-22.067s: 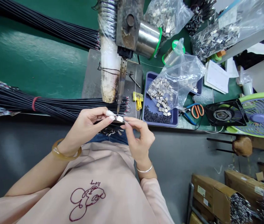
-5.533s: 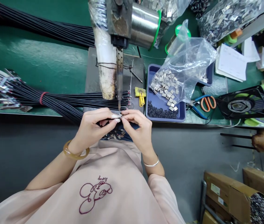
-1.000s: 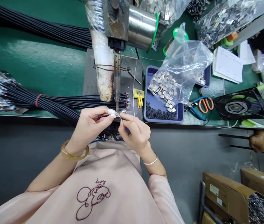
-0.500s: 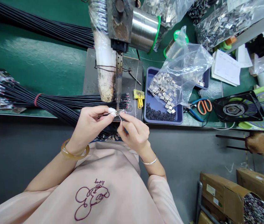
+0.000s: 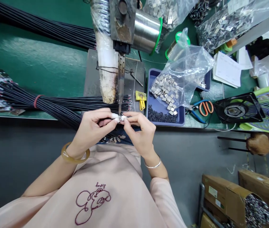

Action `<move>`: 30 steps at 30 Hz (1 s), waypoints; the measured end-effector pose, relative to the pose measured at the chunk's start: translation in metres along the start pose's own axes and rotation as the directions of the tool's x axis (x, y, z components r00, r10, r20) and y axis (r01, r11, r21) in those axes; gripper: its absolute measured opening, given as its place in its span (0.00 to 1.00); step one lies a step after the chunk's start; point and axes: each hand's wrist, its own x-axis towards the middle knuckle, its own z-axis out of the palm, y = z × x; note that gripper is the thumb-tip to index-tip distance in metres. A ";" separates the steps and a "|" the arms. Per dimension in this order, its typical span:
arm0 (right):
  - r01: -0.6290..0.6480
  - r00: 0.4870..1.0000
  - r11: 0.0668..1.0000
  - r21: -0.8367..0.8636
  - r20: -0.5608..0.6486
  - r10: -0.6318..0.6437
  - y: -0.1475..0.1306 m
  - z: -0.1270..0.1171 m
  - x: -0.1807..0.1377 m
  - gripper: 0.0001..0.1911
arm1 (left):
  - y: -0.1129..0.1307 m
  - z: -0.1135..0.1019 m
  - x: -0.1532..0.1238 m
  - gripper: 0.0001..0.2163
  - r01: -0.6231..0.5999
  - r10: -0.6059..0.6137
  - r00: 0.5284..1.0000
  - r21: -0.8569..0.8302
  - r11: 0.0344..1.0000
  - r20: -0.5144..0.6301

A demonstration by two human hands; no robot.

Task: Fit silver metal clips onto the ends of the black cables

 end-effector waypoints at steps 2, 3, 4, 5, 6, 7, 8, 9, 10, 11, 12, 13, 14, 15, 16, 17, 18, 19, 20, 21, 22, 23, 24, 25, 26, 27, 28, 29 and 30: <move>-0.026 0.999 0.999 0.031 0.033 0.025 -0.001 -0.001 0.001 0.04 | 0.000 0.000 0.000 0.08 -0.001 0.001 1.000 -0.004 1.000 -0.002; 0.004 1.000 1.000 0.010 0.029 -0.005 -0.002 -0.001 0.002 0.05 | 0.000 0.000 0.000 0.08 0.004 -0.004 1.000 -0.005 1.000 -0.001; 0.045 0.999 0.999 -0.020 0.022 -0.045 -0.002 -0.001 0.003 0.06 | 0.000 0.000 0.001 0.08 0.012 -0.012 1.000 -0.006 1.000 0.002; 0.086 0.996 0.995 -0.048 0.016 -0.085 -0.002 -0.001 0.003 0.06 | 0.000 0.000 0.001 0.08 0.023 -0.023 1.000 -0.010 1.000 0.003; 0.120 0.993 0.990 -0.070 0.012 -0.120 -0.003 -0.001 0.004 0.07 | 0.000 0.000 0.001 0.08 0.036 -0.036 0.999 -0.016 0.999 0.000; 0.144 0.990 0.986 -0.082 0.008 -0.144 -0.003 -0.001 0.004 0.08 | 0.000 0.001 0.002 0.08 0.049 -0.050 0.999 -0.024 0.998 -0.006; 0.155 0.988 0.984 -0.084 0.007 -0.155 -0.003 -0.001 0.005 0.08 | 0.000 0.001 0.003 0.07 0.062 -0.062 0.998 -0.033 0.998 -0.011; 0.155 0.988 0.985 -0.078 0.010 -0.155 -0.003 -0.001 0.005 0.08 | 0.001 0.001 0.003 0.06 0.069 -0.070 0.997 -0.041 0.997 -0.015; 0.146 0.989 0.987 -0.066 0.015 -0.145 -0.002 -0.001 0.005 0.08 | 0.000 0.001 0.004 0.06 0.073 -0.074 0.997 -0.046 0.996 -0.017; 0.132 0.991 0.990 -0.051 0.023 -0.131 -0.002 -0.001 0.006 0.08 | 0.000 0.001 0.004 0.06 0.075 -0.076 0.997 -0.047 0.996 -0.018; 0.116 0.993 0.993 -0.035 0.031 -0.115 -0.002 -0.001 0.006 0.08 | 0.000 0.001 0.004 0.06 0.076 -0.077 0.997 -0.046 0.996 -0.016; 0.104 0.994 0.994 -0.024 0.038 -0.104 -0.001 -0.001 0.006 0.08 | -0.001 0.001 0.005 0.07 0.078 -0.078 0.997 -0.045 0.996 -0.013; 0.100 0.994 0.995 -0.021 0.041 -0.099 0.000 -0.001 0.007 0.08 | -0.001 0.001 0.005 0.07 0.079 -0.079 0.997 -0.044 0.996 -0.013; 0.102 0.994 0.994 -0.023 0.040 -0.102 0.000 -0.001 0.007 0.08 | -0.002 0.001 0.005 0.07 0.076 -0.077 0.997 -0.043 0.996 -0.018; 0.109 0.993 0.994 -0.027 0.037 -0.108 0.000 -0.001 0.007 0.08 | -0.003 0.002 0.005 0.06 0.068 -0.069 0.997 -0.040 0.997 -0.025; 0.117 0.993 0.993 -0.033 0.031 -0.116 0.001 0.000 0.008 0.08 | -0.003 0.002 0.005 0.06 0.054 -0.055 0.998 -0.034 0.998 -0.034; 0.124 0.992 0.991 -0.039 0.025 -0.123 0.001 0.000 0.008 0.08 | -0.003 0.003 0.005 0.06 0.037 -0.038 0.998 -0.026 0.999 -0.046; 0.130 0.991 0.990 -0.044 0.020 -0.129 0.001 0.001 0.008 0.08 | -0.003 0.003 0.005 0.06 0.019 -0.020 0.998 -0.018 1.000 -0.061; 0.136 0.991 0.990 -0.048 0.015 -0.136 0.001 0.001 0.009 0.08 | -0.003 0.003 0.005 0.06 0.002 -0.003 0.997 -0.010 1.000 -0.074; 0.143 0.990 0.988 -0.053 0.011 -0.143 0.000 0.001 0.009 0.08 | -0.003 0.003 0.005 0.06 -0.015 0.014 0.996 -0.002 1.000 -0.085; 0.151 0.989 0.987 -0.057 0.009 -0.150 -0.001 0.001 0.010 0.08 | -0.003 0.003 0.005 0.05 -0.031 0.031 0.995 0.008 0.999 -0.094; 0.157 0.988 0.986 -0.063 0.008 -0.157 -0.001 0.001 0.010 0.08 | -0.002 0.003 0.005 0.05 -0.053 0.055 0.993 0.023 0.998 -0.100; 0.161 0.987 0.985 -0.068 0.008 -0.161 -0.002 0.001 0.010 0.08 | -0.002 0.002 0.006 0.06 -0.079 0.083 0.992 0.042 0.996 -0.100; 0.164 0.987 0.984 -0.073 0.010 -0.163 -0.003 0.001 0.010 0.08 | -0.001 0.001 0.006 0.06 -0.106 0.112 0.989 0.061 0.992 -0.096; 0.164 0.986 0.984 -0.075 0.014 -0.164 -0.004 0.000 0.010 0.08 | -0.001 0.001 0.006 0.06 -0.130 0.137 0.987 0.079 0.988 -0.089; 0.163 0.987 0.984 -0.076 0.019 -0.162 -0.005 0.000 0.010 0.08 | -0.001 0.000 0.006 0.07 -0.146 0.154 0.985 0.092 0.985 -0.082; 0.159 0.987 0.984 -0.074 0.025 -0.158 -0.005 -0.001 0.009 0.08 | -0.001 0.000 0.005 0.07 -0.153 0.161 0.984 0.100 0.983 -0.073; 0.154 0.988 0.985 -0.071 0.031 -0.152 -0.005 -0.002 0.008 0.08 | 0.000 0.000 0.005 0.07 -0.151 0.158 0.985 0.102 0.983 -0.063; 0.149 0.988 0.986 -0.070 0.037 -0.147 -0.005 -0.002 0.008 0.08 | 0.000 0.000 0.005 0.07 -0.141 0.147 0.988 0.102 0.985 -0.055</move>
